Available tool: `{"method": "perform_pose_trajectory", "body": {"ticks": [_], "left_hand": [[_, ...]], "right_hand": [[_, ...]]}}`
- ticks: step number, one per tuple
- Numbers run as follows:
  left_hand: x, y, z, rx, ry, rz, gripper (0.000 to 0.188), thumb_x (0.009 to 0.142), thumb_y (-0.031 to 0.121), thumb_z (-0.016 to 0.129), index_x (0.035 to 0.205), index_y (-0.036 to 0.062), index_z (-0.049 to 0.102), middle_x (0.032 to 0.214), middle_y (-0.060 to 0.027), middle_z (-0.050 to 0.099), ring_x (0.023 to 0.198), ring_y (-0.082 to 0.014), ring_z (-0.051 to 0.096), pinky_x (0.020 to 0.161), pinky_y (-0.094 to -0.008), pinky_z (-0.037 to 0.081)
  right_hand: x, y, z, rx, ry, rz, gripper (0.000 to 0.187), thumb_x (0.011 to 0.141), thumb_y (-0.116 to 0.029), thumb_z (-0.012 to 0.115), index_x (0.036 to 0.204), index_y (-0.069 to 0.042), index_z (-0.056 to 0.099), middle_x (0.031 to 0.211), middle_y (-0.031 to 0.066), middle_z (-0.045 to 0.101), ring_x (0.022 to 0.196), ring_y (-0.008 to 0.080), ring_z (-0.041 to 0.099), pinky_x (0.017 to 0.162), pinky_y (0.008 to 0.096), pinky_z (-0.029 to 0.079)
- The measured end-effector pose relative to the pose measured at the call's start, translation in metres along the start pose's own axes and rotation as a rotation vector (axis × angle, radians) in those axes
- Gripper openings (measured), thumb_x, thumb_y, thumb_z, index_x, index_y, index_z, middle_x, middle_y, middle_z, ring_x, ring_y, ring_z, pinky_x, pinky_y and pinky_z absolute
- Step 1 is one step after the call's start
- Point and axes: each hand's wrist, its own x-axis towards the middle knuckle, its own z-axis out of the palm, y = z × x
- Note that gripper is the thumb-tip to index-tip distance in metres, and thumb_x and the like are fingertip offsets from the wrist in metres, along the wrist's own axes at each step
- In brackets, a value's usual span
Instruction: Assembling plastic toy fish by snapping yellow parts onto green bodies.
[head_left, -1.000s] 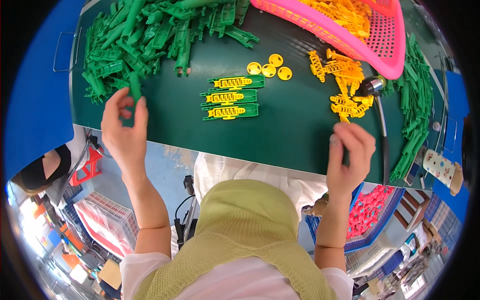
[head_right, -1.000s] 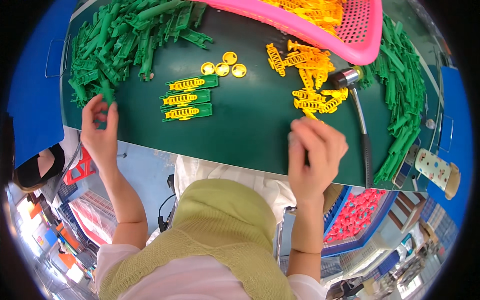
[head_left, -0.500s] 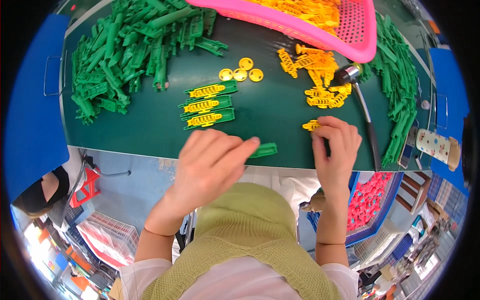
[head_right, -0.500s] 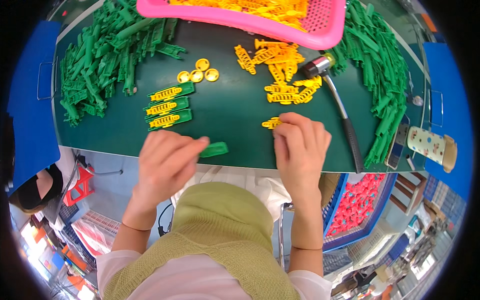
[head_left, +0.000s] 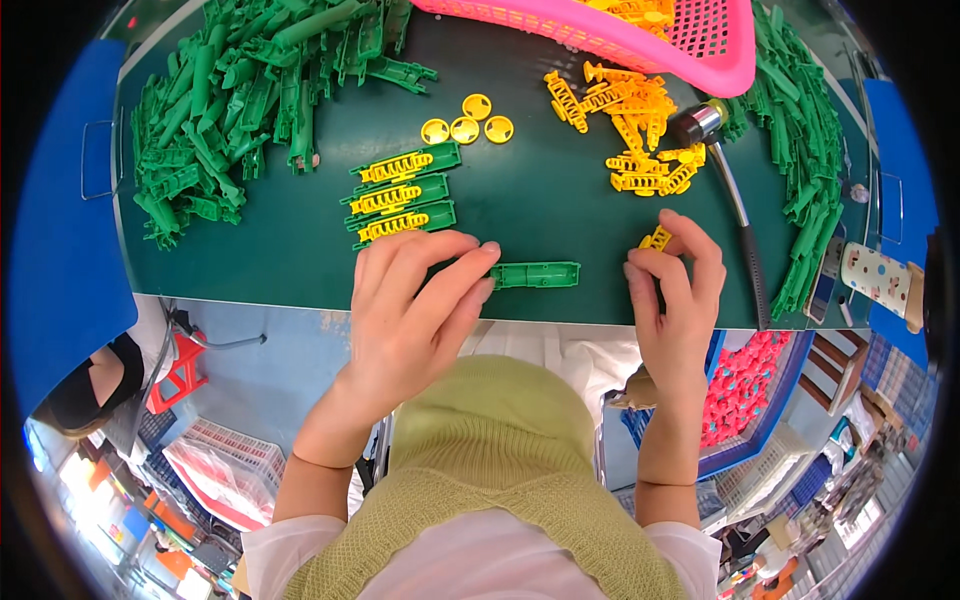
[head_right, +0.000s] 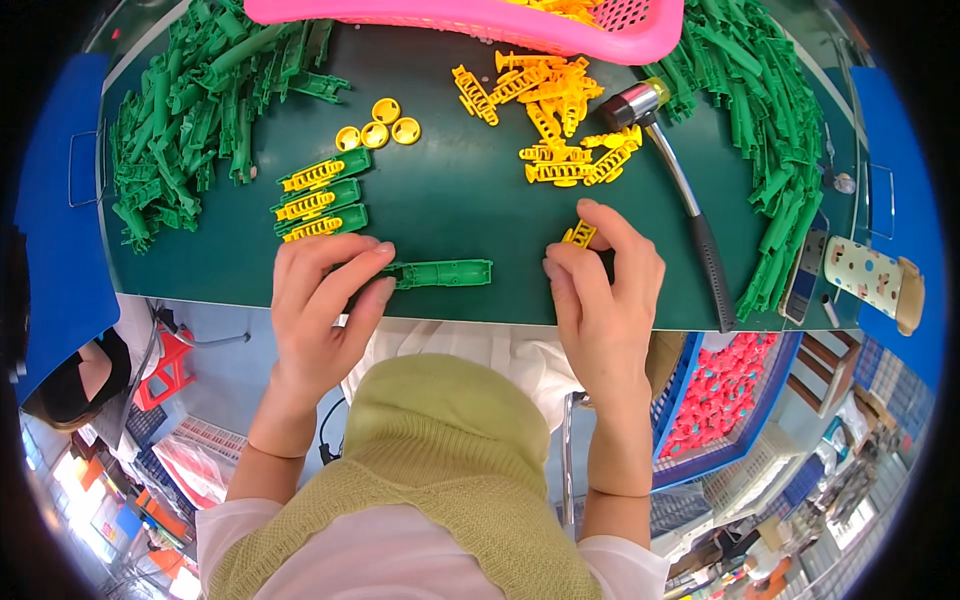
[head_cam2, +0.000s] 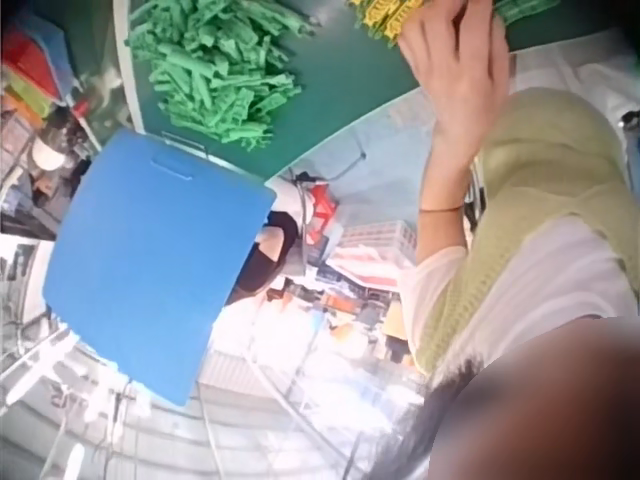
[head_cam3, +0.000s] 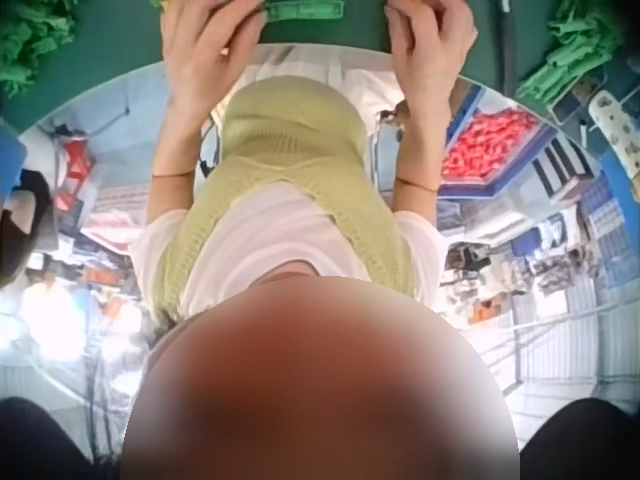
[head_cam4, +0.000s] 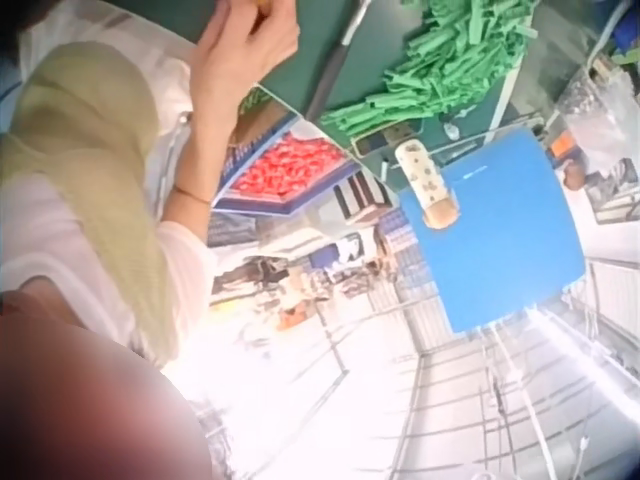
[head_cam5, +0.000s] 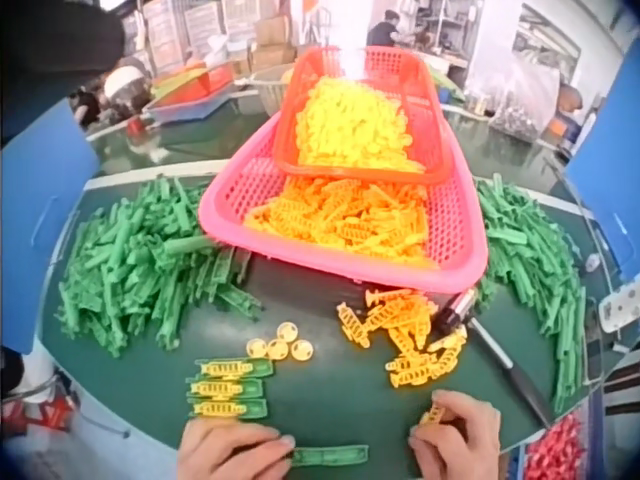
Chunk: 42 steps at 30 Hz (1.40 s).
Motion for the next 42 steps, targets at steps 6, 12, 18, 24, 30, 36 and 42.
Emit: {"method": "perform_pose_trajectory", "body": {"ticks": [6, 12, 18, 24, 30, 36, 42], "left_hand": [[0.001, 0.006, 0.002, -0.029, -0.121, -0.002, 0.041, 0.070, 0.009, 0.080, 0.110, 0.0074, 0.068, 0.104, -0.0038, 0.065, 0.092, -0.0239, 0.058, 0.079, -0.0343, 0.043], [0.001, 0.005, 0.008, -0.096, -0.097, -0.025, 0.042, 0.070, 0.008, 0.081, 0.110, 0.0066, 0.067, 0.103, -0.0050, 0.065, 0.091, -0.0254, 0.058, 0.080, -0.0353, 0.043], [-0.004, -0.002, 0.014, -0.160, -0.038, -0.005, 0.044, 0.071, 0.008, 0.080, 0.113, 0.0054, 0.065, 0.101, -0.0066, 0.064, 0.090, -0.0270, 0.058, 0.080, -0.0379, 0.045], [-0.004, -0.003, 0.018, -0.277, -0.010, -0.049, 0.047, 0.071, 0.003, 0.081, 0.115, 0.0033, 0.064, 0.101, -0.0089, 0.066, 0.091, -0.0291, 0.060, 0.080, -0.0392, 0.049], [-0.005, -0.006, 0.017, -0.305, 0.002, -0.034, 0.050, 0.070, 0.002, 0.081, 0.116, 0.0031, 0.062, 0.105, -0.0093, 0.067, 0.091, -0.0300, 0.060, 0.080, -0.0395, 0.050], [-0.004, -0.009, 0.017, -0.295, -0.004, -0.028, 0.050, 0.070, 0.003, 0.081, 0.116, 0.0032, 0.062, 0.107, -0.0096, 0.067, 0.092, -0.0307, 0.061, 0.080, -0.0396, 0.051], [-0.004, -0.010, 0.018, -0.310, -0.012, -0.035, 0.048, 0.070, 0.004, 0.081, 0.115, 0.0035, 0.063, 0.106, -0.0089, 0.067, 0.092, -0.0306, 0.060, 0.079, -0.0387, 0.051]], "right_hand": [[-0.001, -0.007, 0.008, 0.181, 0.171, 0.158, 0.023, 0.082, 0.004, 0.069, 0.102, -0.006, 0.065, 0.127, 0.0108, 0.057, 0.107, 0.0256, 0.059, 0.090, 0.0348, 0.045], [0.003, -0.006, 0.002, -0.012, 0.024, -0.005, 0.030, 0.075, 0.002, 0.074, 0.103, -0.008, 0.068, 0.113, 0.0064, 0.064, 0.097, 0.0231, 0.060, 0.088, 0.0349, 0.042], [0.004, -0.017, 0.003, 0.097, 0.053, 0.031, 0.032, 0.077, 0.002, 0.073, 0.107, -0.006, 0.066, 0.110, 0.0089, 0.068, 0.098, 0.0252, 0.062, 0.087, 0.0343, 0.044], [0.021, -0.041, 0.007, 0.328, -0.118, -0.240, 0.036, 0.070, 0.004, 0.074, 0.104, -0.005, 0.069, 0.105, 0.0094, 0.069, 0.092, 0.0270, 0.064, 0.083, 0.0368, 0.047], [0.026, -0.039, 0.013, 0.315, -0.187, -0.270, 0.033, 0.070, 0.001, 0.073, 0.102, -0.007, 0.070, 0.107, 0.0052, 0.068, 0.091, 0.0264, 0.060, 0.081, 0.0368, 0.045], [0.026, -0.040, 0.016, 0.339, -0.213, -0.263, 0.034, 0.069, 0.000, 0.074, 0.102, -0.007, 0.071, 0.106, 0.0046, 0.068, 0.091, 0.0267, 0.058, 0.080, 0.0368, 0.044], [0.025, -0.040, 0.017, 0.347, -0.212, -0.252, 0.034, 0.068, 0.000, 0.073, 0.101, -0.006, 0.071, 0.105, 0.0050, 0.067, 0.091, 0.0270, 0.058, 0.079, 0.0370, 0.044]]}}
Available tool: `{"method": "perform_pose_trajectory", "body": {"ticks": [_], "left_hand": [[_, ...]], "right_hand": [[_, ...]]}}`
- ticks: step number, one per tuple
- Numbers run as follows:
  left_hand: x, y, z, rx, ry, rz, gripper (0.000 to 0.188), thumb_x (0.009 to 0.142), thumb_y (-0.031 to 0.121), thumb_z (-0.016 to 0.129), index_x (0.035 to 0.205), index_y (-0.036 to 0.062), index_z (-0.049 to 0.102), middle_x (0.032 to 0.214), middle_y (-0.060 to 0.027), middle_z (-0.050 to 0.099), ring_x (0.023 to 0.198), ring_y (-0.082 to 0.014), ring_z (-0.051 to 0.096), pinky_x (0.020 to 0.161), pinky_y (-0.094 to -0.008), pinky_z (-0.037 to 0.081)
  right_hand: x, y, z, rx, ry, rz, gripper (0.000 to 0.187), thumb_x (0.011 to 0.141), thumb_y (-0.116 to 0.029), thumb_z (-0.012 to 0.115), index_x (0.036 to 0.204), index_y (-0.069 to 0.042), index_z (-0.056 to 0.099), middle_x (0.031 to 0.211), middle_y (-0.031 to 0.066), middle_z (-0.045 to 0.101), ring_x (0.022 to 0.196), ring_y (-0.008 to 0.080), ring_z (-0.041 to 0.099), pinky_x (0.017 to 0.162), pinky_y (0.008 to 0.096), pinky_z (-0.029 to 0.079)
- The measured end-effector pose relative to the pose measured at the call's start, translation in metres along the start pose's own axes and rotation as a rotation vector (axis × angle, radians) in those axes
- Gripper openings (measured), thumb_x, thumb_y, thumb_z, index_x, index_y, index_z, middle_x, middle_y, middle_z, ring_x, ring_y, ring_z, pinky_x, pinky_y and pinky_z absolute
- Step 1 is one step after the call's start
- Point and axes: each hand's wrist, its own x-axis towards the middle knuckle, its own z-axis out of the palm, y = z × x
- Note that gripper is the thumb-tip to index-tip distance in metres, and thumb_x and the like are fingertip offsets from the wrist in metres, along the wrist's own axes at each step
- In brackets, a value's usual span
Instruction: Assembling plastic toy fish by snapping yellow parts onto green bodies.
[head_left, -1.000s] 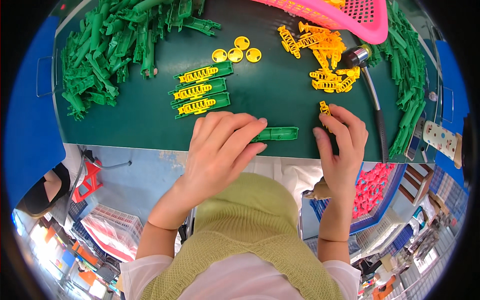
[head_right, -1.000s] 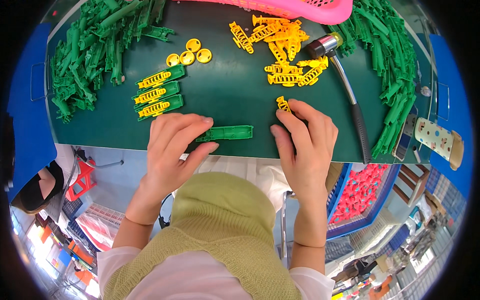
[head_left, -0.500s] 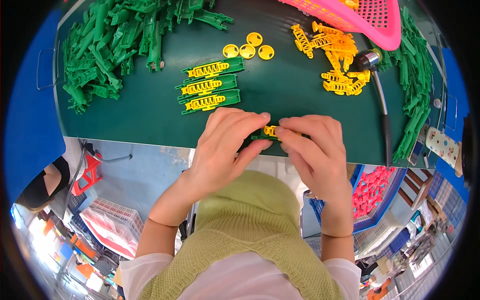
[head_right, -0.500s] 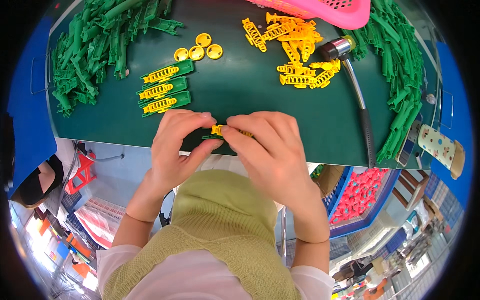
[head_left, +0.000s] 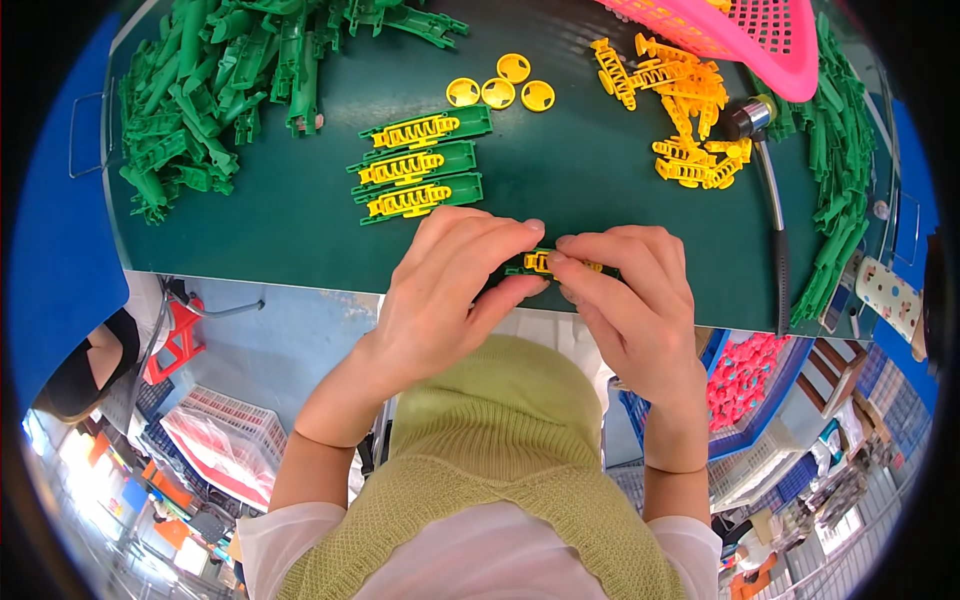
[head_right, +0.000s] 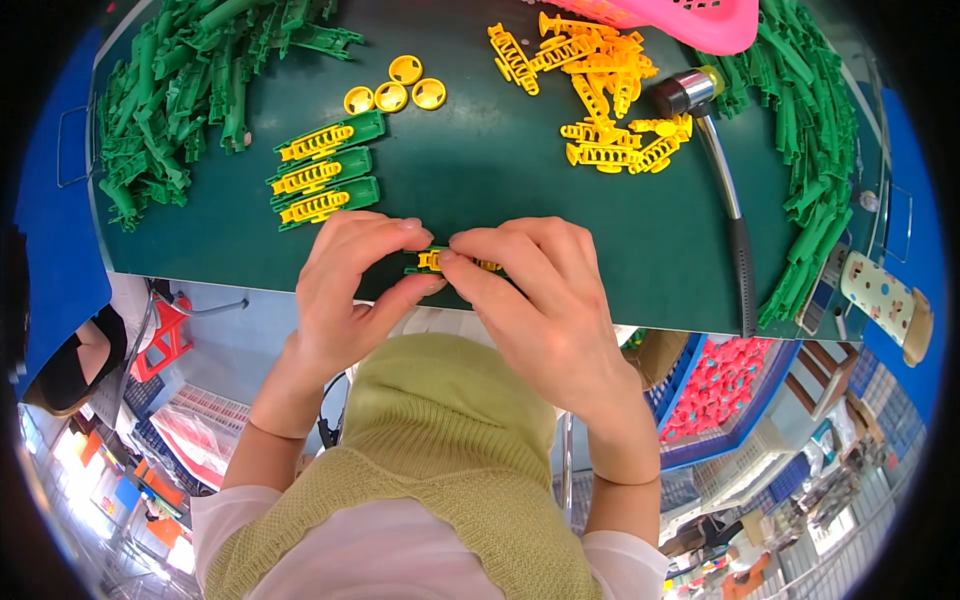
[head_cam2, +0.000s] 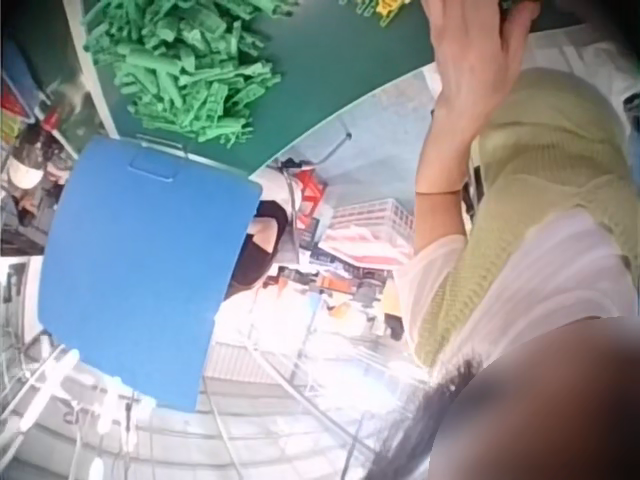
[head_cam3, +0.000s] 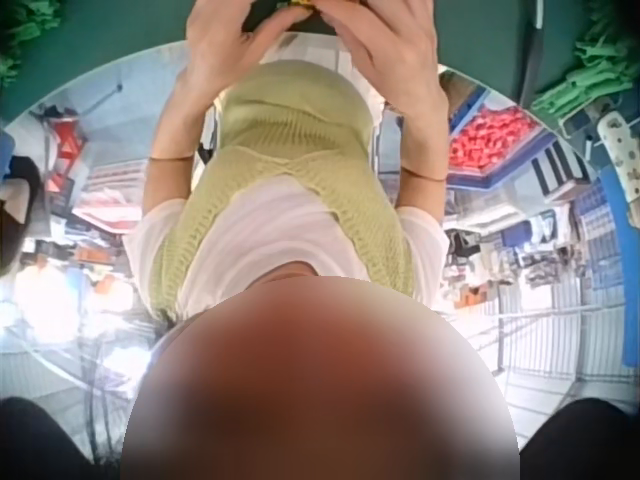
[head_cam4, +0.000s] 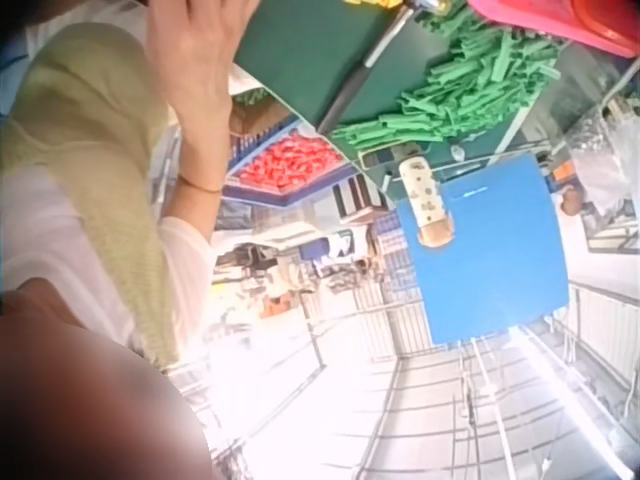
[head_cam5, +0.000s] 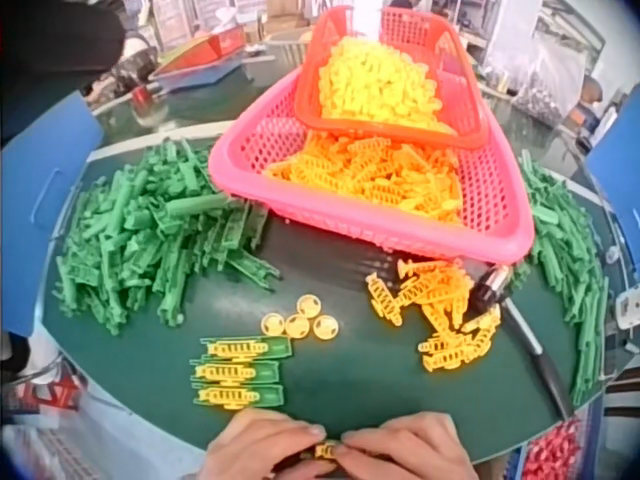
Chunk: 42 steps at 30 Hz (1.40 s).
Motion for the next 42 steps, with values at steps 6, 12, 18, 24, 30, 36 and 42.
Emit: {"method": "perform_pose_trajectory", "body": {"ticks": [6, 12, 18, 24, 30, 36, 42], "left_hand": [[0.000, 0.000, -0.002, 0.055, -0.042, 0.052, 0.031, 0.070, 0.004, 0.079, 0.099, 0.0051, 0.068, 0.101, -0.0067, 0.065, 0.091, -0.0274, 0.059, 0.076, -0.0357, 0.051], [0.002, 0.003, -0.001, 0.106, -0.046, 0.068, 0.029, 0.067, 0.004, 0.080, 0.094, 0.0052, 0.070, 0.100, -0.0063, 0.067, 0.088, -0.0255, 0.059, 0.074, -0.0341, 0.050], [0.001, 0.000, -0.002, 0.188, -0.065, 0.170, 0.026, 0.067, 0.004, 0.078, 0.092, 0.0040, 0.070, 0.100, -0.0060, 0.066, 0.090, -0.0251, 0.059, 0.073, -0.0336, 0.050], [0.000, 0.001, -0.002, 0.237, -0.066, 0.184, 0.026, 0.068, 0.004, 0.078, 0.092, 0.0057, 0.068, 0.101, -0.0050, 0.066, 0.091, -0.0236, 0.059, 0.075, -0.0342, 0.048], [-0.009, 0.000, -0.024, 0.441, 0.087, 0.104, 0.031, 0.065, 0.003, 0.084, 0.090, 0.0099, 0.067, 0.096, -0.0040, 0.067, 0.089, -0.0252, 0.060, 0.078, -0.0355, 0.045], [-0.010, -0.014, -0.057, 0.633, 0.181, 0.028, 0.027, 0.070, 0.009, 0.082, 0.092, 0.0123, 0.068, 0.097, -0.0005, 0.065, 0.090, -0.0239, 0.060, 0.081, -0.0362, 0.041], [0.012, -0.040, -0.089, 0.747, 0.361, -0.013, 0.021, 0.076, 0.013, 0.079, 0.093, 0.0101, 0.068, 0.088, -0.0013, 0.066, 0.084, -0.0221, 0.059, 0.074, -0.0354, 0.040]], "right_hand": [[0.002, -0.006, -0.001, -0.032, -0.032, 0.015, 0.033, 0.069, 0.000, 0.074, 0.102, -0.006, 0.070, 0.106, 0.0056, 0.066, 0.091, 0.0263, 0.059, 0.079, 0.0367, 0.045], [-0.003, -0.007, -0.002, 0.046, 0.014, 0.158, 0.034, 0.071, -0.001, 0.077, 0.104, -0.007, 0.069, 0.108, 0.0061, 0.062, 0.088, 0.0224, 0.059, 0.077, 0.0359, 0.044], [0.002, -0.010, -0.001, -0.097, -0.024, 0.081, 0.031, 0.072, -0.003, 0.077, 0.101, -0.008, 0.067, 0.103, 0.0034, 0.064, 0.085, 0.0212, 0.058, 0.078, 0.0346, 0.040], [-0.001, -0.007, 0.001, -0.130, -0.020, 0.054, 0.033, 0.073, -0.007, 0.077, 0.104, -0.009, 0.067, 0.107, 0.0035, 0.064, 0.088, 0.0218, 0.057, 0.079, 0.0352, 0.040], [-0.012, -0.002, -0.002, -0.066, 0.109, 0.120, 0.041, 0.073, -0.006, 0.078, 0.113, -0.006, 0.068, 0.120, 0.0123, 0.062, 0.097, 0.0256, 0.058, 0.090, 0.0357, 0.045], [-0.010, 0.017, 0.010, -0.171, 0.171, 0.119, 0.026, 0.079, 0.000, 0.071, 0.104, -0.006, 0.070, 0.114, 0.0093, 0.065, 0.099, 0.0258, 0.058, 0.088, 0.0352, 0.043], [-0.008, 0.017, 0.016, -0.209, 0.239, 0.066, 0.024, 0.076, -0.004, 0.075, 0.099, -0.009, 0.071, 0.109, 0.0040, 0.066, 0.097, 0.0248, 0.059, 0.085, 0.0356, 0.041]]}}
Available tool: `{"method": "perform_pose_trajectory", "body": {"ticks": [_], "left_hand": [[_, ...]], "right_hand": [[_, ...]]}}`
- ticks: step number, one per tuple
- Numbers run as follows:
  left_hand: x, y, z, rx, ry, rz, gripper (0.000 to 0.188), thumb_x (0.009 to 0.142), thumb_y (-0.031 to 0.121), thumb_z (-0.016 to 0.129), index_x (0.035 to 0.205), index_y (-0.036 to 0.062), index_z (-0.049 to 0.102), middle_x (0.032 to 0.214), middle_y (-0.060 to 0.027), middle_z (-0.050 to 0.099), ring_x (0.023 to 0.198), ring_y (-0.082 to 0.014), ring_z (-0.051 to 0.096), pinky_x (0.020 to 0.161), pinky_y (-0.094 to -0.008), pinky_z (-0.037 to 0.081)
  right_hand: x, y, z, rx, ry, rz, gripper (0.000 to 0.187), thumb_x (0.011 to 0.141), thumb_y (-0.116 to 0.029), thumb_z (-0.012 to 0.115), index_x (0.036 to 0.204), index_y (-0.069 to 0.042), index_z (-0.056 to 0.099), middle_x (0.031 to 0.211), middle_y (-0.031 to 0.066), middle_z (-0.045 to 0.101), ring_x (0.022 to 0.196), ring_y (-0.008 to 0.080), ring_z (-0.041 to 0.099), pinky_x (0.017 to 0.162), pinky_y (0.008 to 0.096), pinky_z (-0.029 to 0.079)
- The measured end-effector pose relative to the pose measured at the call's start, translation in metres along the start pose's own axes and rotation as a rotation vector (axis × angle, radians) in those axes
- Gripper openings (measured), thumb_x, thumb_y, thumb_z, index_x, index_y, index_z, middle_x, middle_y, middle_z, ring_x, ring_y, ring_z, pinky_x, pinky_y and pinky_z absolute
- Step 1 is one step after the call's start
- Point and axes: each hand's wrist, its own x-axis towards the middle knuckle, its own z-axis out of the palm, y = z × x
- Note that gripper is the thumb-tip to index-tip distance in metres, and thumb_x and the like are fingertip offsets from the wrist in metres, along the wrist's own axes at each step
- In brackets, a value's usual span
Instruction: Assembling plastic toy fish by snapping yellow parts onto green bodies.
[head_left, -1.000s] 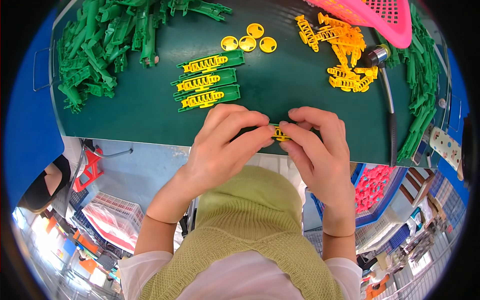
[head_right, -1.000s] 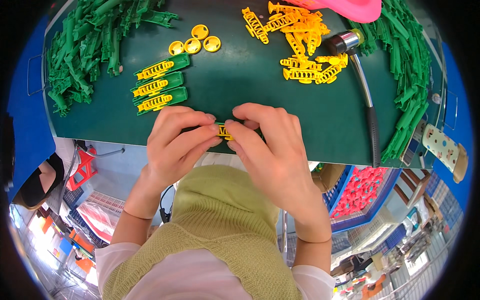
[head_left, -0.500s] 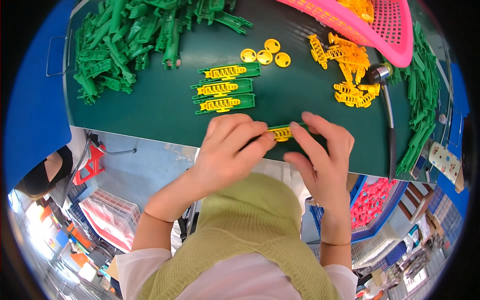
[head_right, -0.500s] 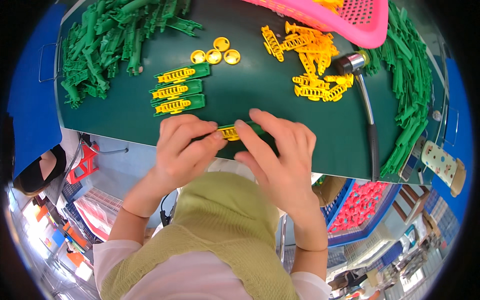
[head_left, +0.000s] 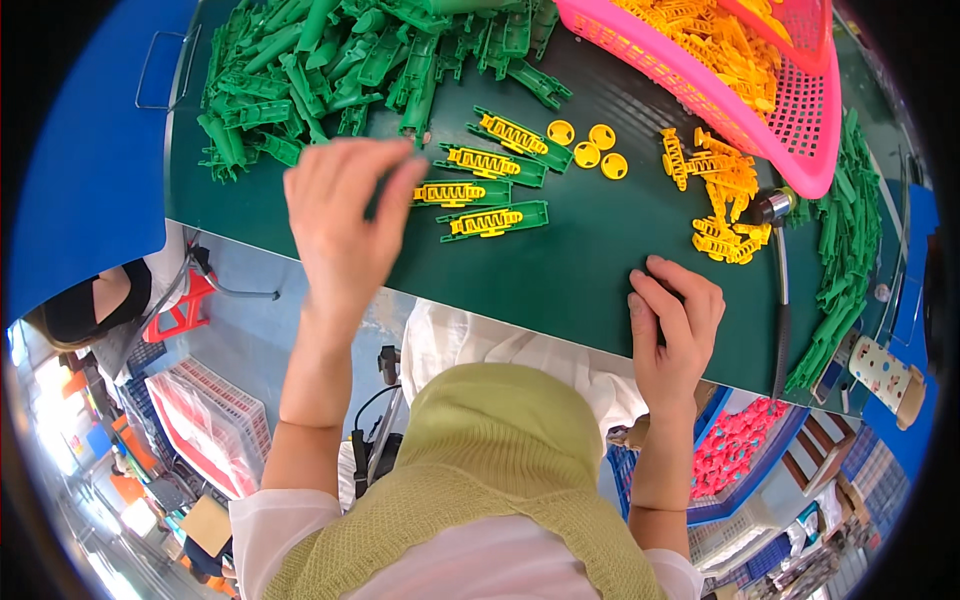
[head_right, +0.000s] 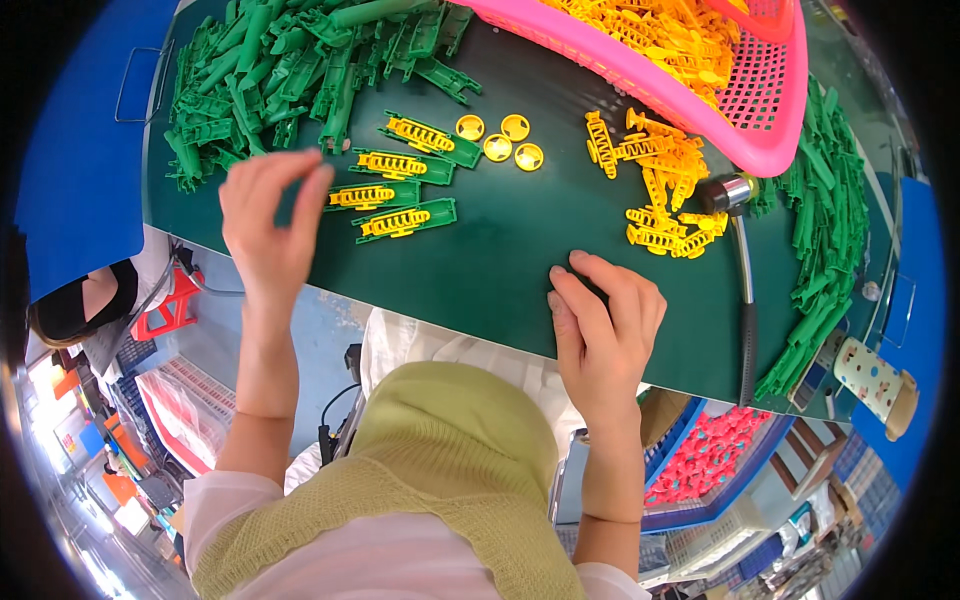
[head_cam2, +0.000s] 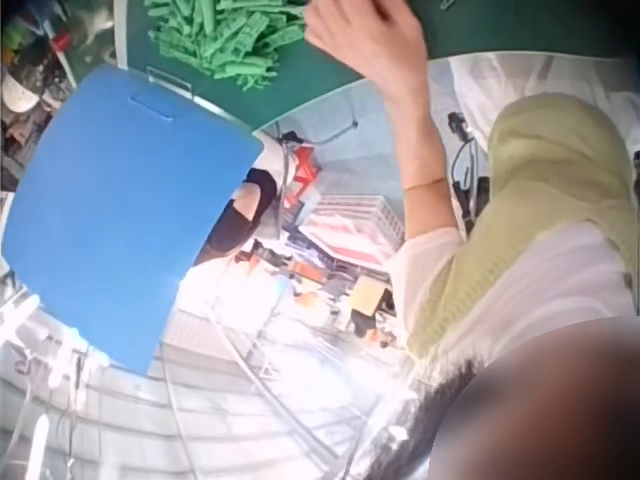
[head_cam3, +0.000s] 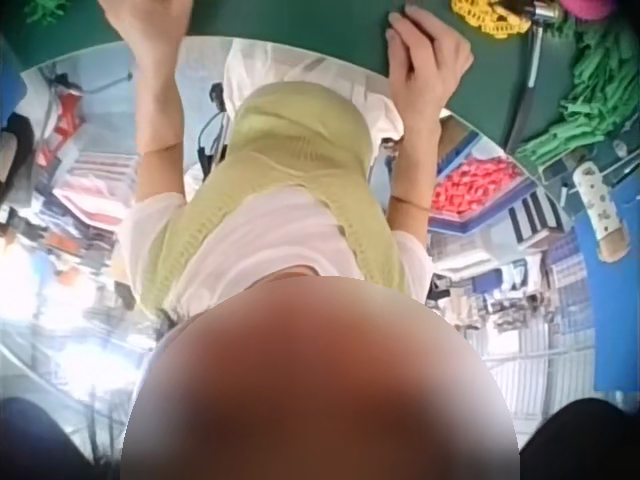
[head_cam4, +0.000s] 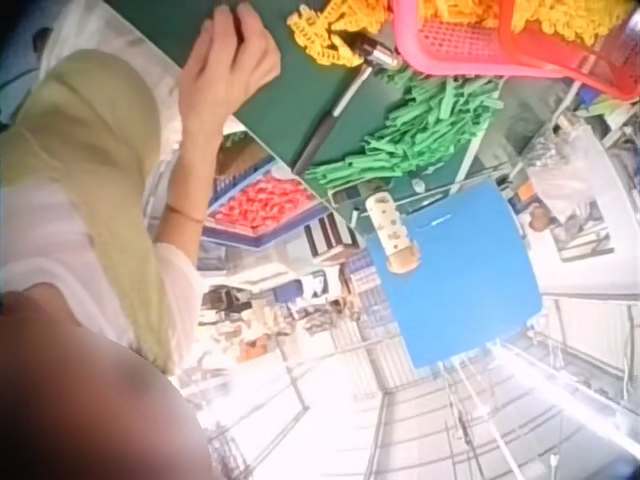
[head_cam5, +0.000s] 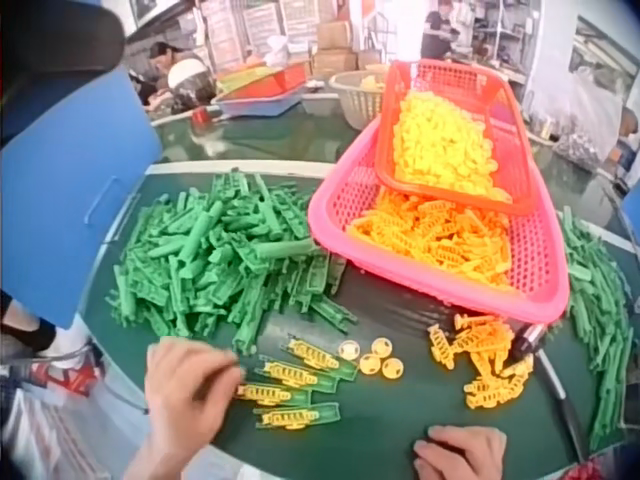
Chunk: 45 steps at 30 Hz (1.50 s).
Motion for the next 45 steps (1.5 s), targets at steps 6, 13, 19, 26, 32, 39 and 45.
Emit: {"method": "perform_pose_trajectory", "body": {"ticks": [6, 13, 19, 26, 32, 39, 45], "left_hand": [[0.021, -0.014, 0.008, 0.077, -0.158, -0.082, 0.022, 0.078, 0.015, 0.077, 0.098, 0.0101, 0.068, 0.085, -0.0025, 0.066, 0.078, -0.0209, 0.059, 0.072, -0.0348, 0.042], [0.010, -0.017, -0.024, -0.170, -0.094, -0.371, 0.020, 0.087, 0.005, 0.065, 0.107, 0.0032, 0.066, 0.089, -0.0065, 0.063, 0.077, -0.0154, 0.058, 0.069, -0.0281, 0.047], [-0.001, -0.013, -0.032, -0.048, 0.090, -0.293, 0.022, 0.102, 0.008, 0.046, 0.112, -0.0009, 0.063, 0.095, -0.0072, 0.062, 0.080, -0.0118, 0.054, 0.074, -0.0247, 0.044], [-0.010, 0.020, -0.033, -0.283, 0.188, -0.361, 0.017, 0.100, 0.008, 0.052, 0.109, -0.0006, 0.064, 0.100, -0.0079, 0.068, 0.078, -0.0138, 0.058, 0.073, -0.0284, 0.046], [-0.017, 0.084, -0.006, -0.465, -0.318, 0.137, 0.024, 0.075, 0.005, 0.075, 0.098, 0.0059, 0.066, 0.087, -0.0041, 0.066, 0.071, -0.0225, 0.057, 0.062, -0.0321, 0.043], [-0.026, 0.101, 0.023, -0.401, -0.318, 0.099, 0.028, 0.072, 0.007, 0.077, 0.098, 0.0060, 0.066, 0.098, -0.0064, 0.065, 0.080, -0.0240, 0.057, 0.066, -0.0344, 0.046], [-0.025, 0.090, 0.013, -0.583, -0.400, 0.059, 0.040, 0.072, 0.008, 0.080, 0.109, 0.0050, 0.067, 0.107, -0.0075, 0.066, 0.086, -0.0268, 0.058, 0.073, -0.0349, 0.048]], "right_hand": [[0.001, -0.001, 0.000, 0.014, -0.003, -0.004, 0.023, 0.078, 0.002, 0.072, 0.099, -0.006, 0.071, 0.108, 0.0085, 0.067, 0.097, 0.0257, 0.059, 0.086, 0.0356, 0.043], [0.005, 0.001, -0.019, -0.042, 0.047, 0.072, 0.025, 0.080, 0.004, 0.070, 0.103, -0.005, 0.070, 0.109, 0.0097, 0.067, 0.100, 0.0265, 0.060, 0.088, 0.0347, 0.045], [0.016, 0.025, -0.018, -0.278, 0.054, 0.160, 0.028, 0.086, 0.000, 0.067, 0.113, -0.008, 0.067, 0.115, 0.0079, 0.063, 0.105, 0.0252, 0.058, 0.091, 0.0352, 0.041], [0.006, 0.019, -0.029, -0.234, 0.017, 0.166, 0.025, 0.081, -0.002, 0.072, 0.105, -0.008, 0.066, 0.110, 0.0069, 0.064, 0.102, 0.0266, 0.057, 0.091, 0.0363, 0.041], [-0.003, 0.010, -0.037, -0.177, -0.062, 0.160, 0.025, 0.077, -0.001, 0.074, 0.101, -0.005, 0.066, 0.104, 0.0074, 0.068, 0.100, 0.0265, 0.059, 0.094, 0.0365, 0.040], [-0.006, 0.010, -0.040, -0.166, -0.061, 0.102, 0.027, 0.077, 0.004, 0.072, 0.103, -0.004, 0.068, 0.107, 0.0095, 0.068, 0.102, 0.0255, 0.061, 0.092, 0.0351, 0.042], [-0.001, -0.009, -0.039, 0.104, -0.074, -0.005, 0.035, 0.071, 0.003, 0.074, 0.103, -0.006, 0.067, 0.105, 0.0067, 0.067, 0.094, 0.0256, 0.064, 0.085, 0.0364, 0.043]]}}
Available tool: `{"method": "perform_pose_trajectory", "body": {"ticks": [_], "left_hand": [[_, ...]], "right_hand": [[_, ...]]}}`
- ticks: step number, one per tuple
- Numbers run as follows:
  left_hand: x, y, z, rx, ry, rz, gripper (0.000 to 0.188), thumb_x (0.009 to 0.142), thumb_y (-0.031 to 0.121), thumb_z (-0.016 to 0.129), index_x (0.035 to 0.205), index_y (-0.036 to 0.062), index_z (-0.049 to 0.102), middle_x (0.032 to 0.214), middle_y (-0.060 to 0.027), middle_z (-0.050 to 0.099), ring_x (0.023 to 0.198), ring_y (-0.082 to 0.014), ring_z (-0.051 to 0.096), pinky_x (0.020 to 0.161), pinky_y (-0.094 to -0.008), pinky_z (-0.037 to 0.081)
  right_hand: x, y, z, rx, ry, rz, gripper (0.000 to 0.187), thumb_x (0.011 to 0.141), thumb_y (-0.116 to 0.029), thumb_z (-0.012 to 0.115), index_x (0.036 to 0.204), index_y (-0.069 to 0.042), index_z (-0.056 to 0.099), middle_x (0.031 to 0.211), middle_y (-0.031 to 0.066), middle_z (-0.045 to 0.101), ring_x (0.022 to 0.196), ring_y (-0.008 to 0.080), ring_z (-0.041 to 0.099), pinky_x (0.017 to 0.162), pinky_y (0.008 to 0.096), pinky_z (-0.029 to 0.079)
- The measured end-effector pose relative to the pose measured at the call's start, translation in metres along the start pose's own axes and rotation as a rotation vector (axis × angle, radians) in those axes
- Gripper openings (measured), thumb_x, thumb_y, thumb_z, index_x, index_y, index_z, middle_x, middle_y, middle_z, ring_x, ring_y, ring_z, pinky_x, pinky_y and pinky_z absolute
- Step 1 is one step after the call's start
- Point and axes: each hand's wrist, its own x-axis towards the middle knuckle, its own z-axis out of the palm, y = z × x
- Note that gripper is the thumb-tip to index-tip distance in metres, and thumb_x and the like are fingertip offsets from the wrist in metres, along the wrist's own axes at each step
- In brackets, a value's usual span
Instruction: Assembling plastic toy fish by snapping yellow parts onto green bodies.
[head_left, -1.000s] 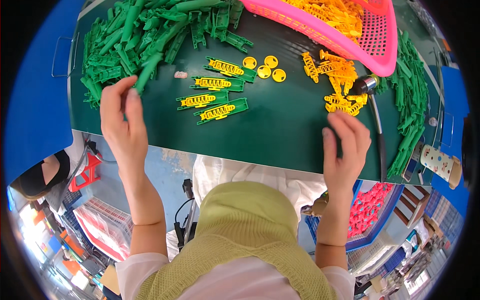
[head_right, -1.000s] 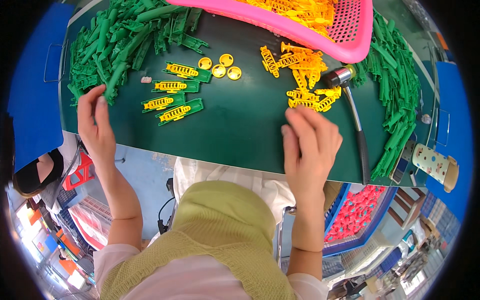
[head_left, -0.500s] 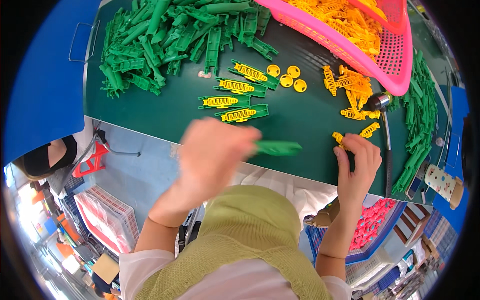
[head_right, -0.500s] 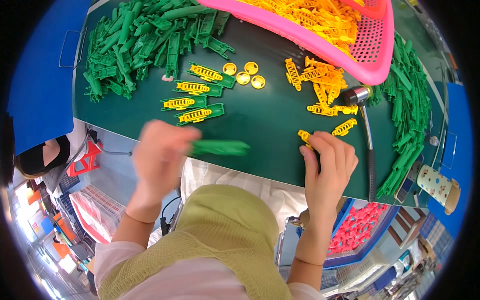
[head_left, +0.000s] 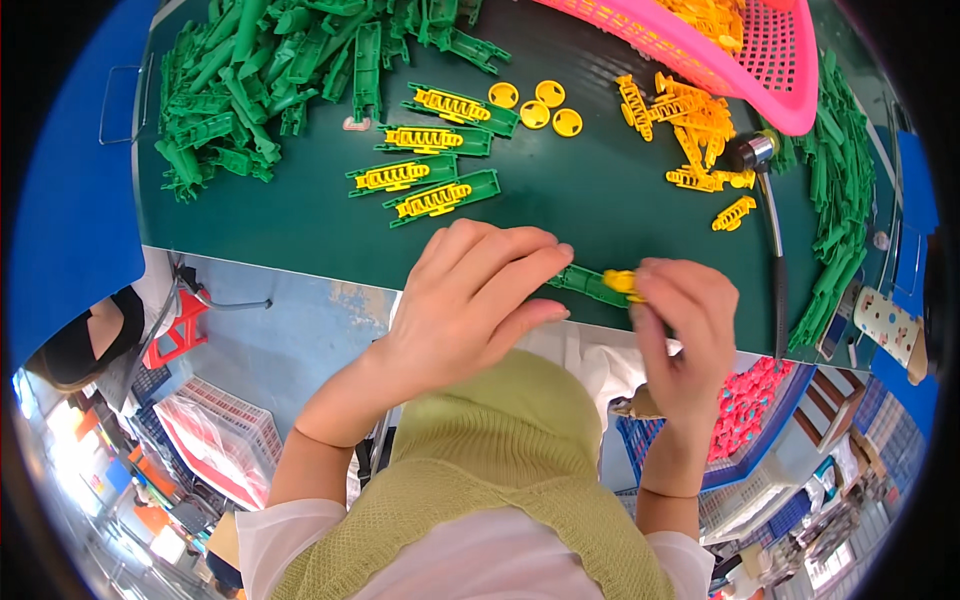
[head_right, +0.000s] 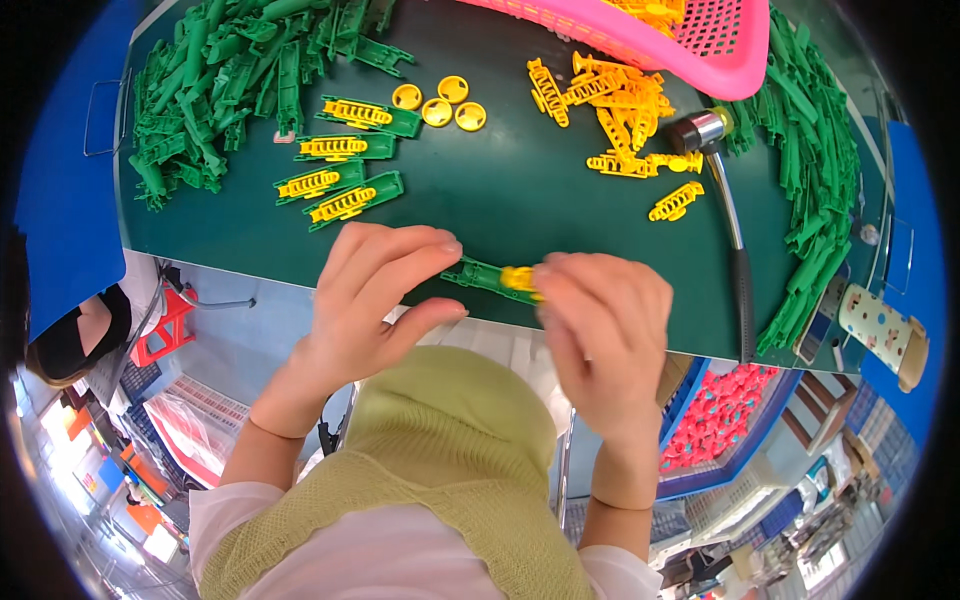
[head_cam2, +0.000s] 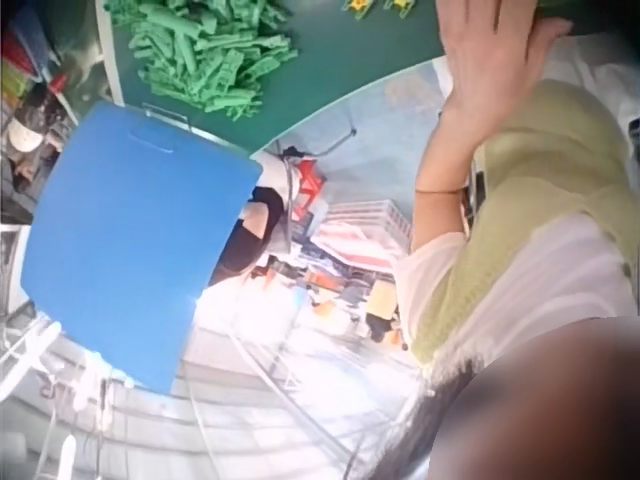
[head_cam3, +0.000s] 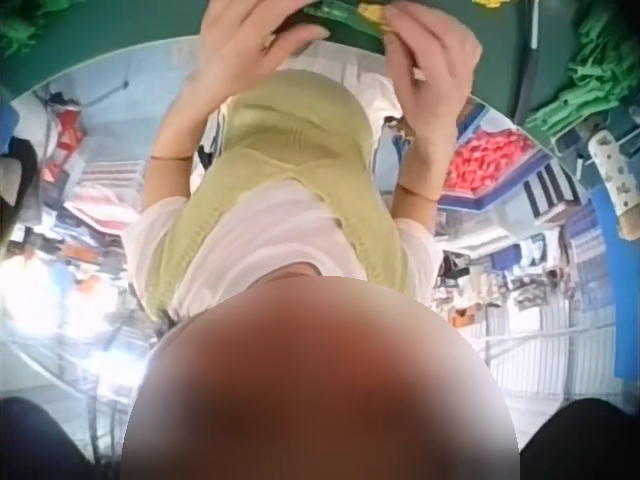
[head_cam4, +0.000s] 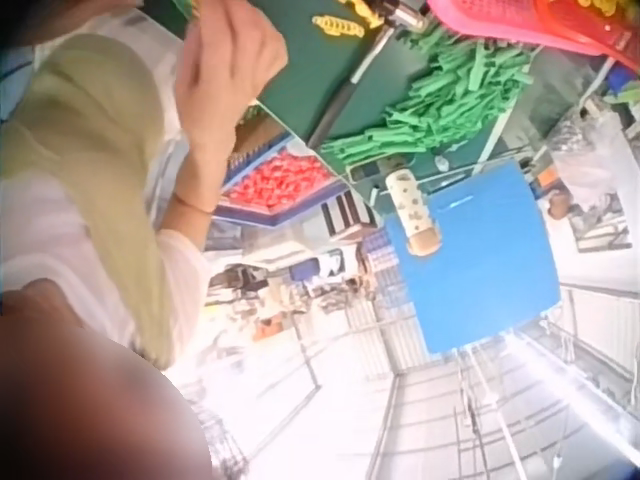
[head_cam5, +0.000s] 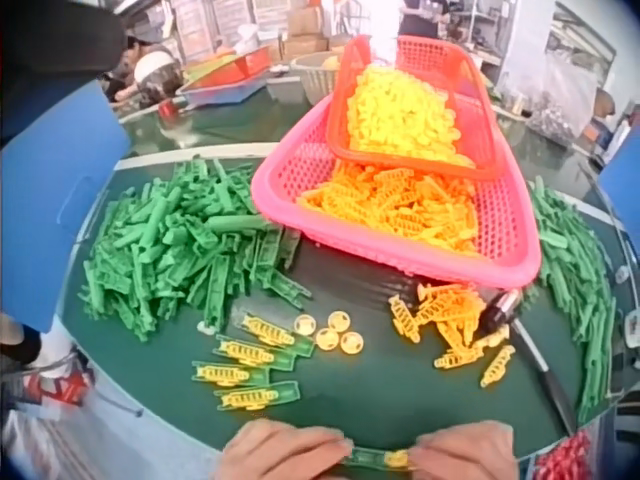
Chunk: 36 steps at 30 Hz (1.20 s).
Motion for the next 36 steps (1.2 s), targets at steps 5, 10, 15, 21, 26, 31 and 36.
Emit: {"method": "perform_pose_trajectory", "body": {"ticks": [5, 10, 15, 21, 26, 31, 36], "left_hand": [[-0.003, -0.008, 0.013, -0.112, 0.003, 0.032, 0.045, 0.068, 0.002, 0.082, 0.110, 0.0048, 0.066, 0.105, -0.0096, 0.067, 0.087, -0.0278, 0.059, 0.072, -0.0348, 0.048], [-0.004, -0.011, 0.014, -0.125, 0.003, 0.025, 0.043, 0.068, 0.001, 0.082, 0.108, 0.0050, 0.067, 0.104, -0.0101, 0.067, 0.085, -0.0271, 0.060, 0.070, -0.0342, 0.048], [-0.006, -0.013, 0.016, -0.128, 0.014, 0.038, 0.043, 0.068, 0.001, 0.082, 0.108, 0.0051, 0.067, 0.103, -0.0094, 0.067, 0.083, -0.0261, 0.059, 0.069, -0.0338, 0.048], [-0.005, -0.012, 0.016, -0.086, -0.002, 0.066, 0.032, 0.069, 0.002, 0.080, 0.099, 0.0068, 0.070, 0.101, -0.0060, 0.067, 0.080, -0.0231, 0.057, 0.066, -0.0318, 0.047], [-0.008, -0.011, 0.015, -0.030, -0.040, 0.048, 0.028, 0.069, 0.005, 0.072, 0.096, 0.0108, 0.070, 0.100, 0.0004, 0.064, 0.080, -0.0199, 0.055, 0.067, -0.0314, 0.043], [-0.006, -0.012, 0.015, 0.036, -0.047, 0.123, 0.027, 0.070, 0.005, 0.073, 0.096, 0.0112, 0.071, 0.101, -0.0007, 0.065, 0.080, -0.0194, 0.055, 0.064, -0.0314, 0.041], [-0.003, -0.009, 0.013, 0.093, -0.066, 0.156, 0.026, 0.071, 0.004, 0.074, 0.096, 0.0122, 0.072, 0.100, -0.0011, 0.066, 0.079, -0.0198, 0.056, 0.064, -0.0321, 0.040]], "right_hand": [[0.001, -0.004, 0.018, -0.020, -0.093, -0.094, 0.036, 0.072, -0.002, 0.074, 0.107, -0.007, 0.068, 0.107, 0.0036, 0.065, 0.091, 0.0241, 0.059, 0.082, 0.0383, 0.043], [0.005, -0.008, 0.021, -0.015, -0.113, -0.063, 0.034, 0.072, -0.001, 0.073, 0.105, -0.008, 0.069, 0.103, 0.0034, 0.066, 0.089, 0.0234, 0.059, 0.082, 0.0366, 0.042], [0.008, -0.011, 0.018, -0.015, -0.145, -0.038, 0.031, 0.073, 0.000, 0.073, 0.102, -0.008, 0.070, 0.098, 0.0032, 0.067, 0.087, 0.0225, 0.060, 0.080, 0.0350, 0.041], [0.008, -0.012, 0.019, -0.019, -0.146, -0.020, 0.029, 0.073, 0.000, 0.074, 0.101, -0.008, 0.070, 0.099, 0.0035, 0.066, 0.086, 0.0222, 0.060, 0.080, 0.0350, 0.040], [0.009, -0.014, 0.014, 0.003, -0.149, 0.067, 0.029, 0.072, -0.001, 0.075, 0.100, -0.007, 0.069, 0.098, 0.0033, 0.065, 0.085, 0.0217, 0.059, 0.079, 0.0343, 0.040], [0.013, -0.016, 0.013, -0.015, -0.179, 0.064, 0.029, 0.072, -0.002, 0.076, 0.099, -0.008, 0.068, 0.097, 0.0028, 0.064, 0.083, 0.0210, 0.058, 0.078, 0.0336, 0.040], [0.012, -0.014, 0.018, -0.048, -0.188, 0.031, 0.029, 0.071, -0.003, 0.077, 0.098, -0.008, 0.067, 0.097, 0.0020, 0.063, 0.082, 0.0208, 0.057, 0.076, 0.0332, 0.039]]}}
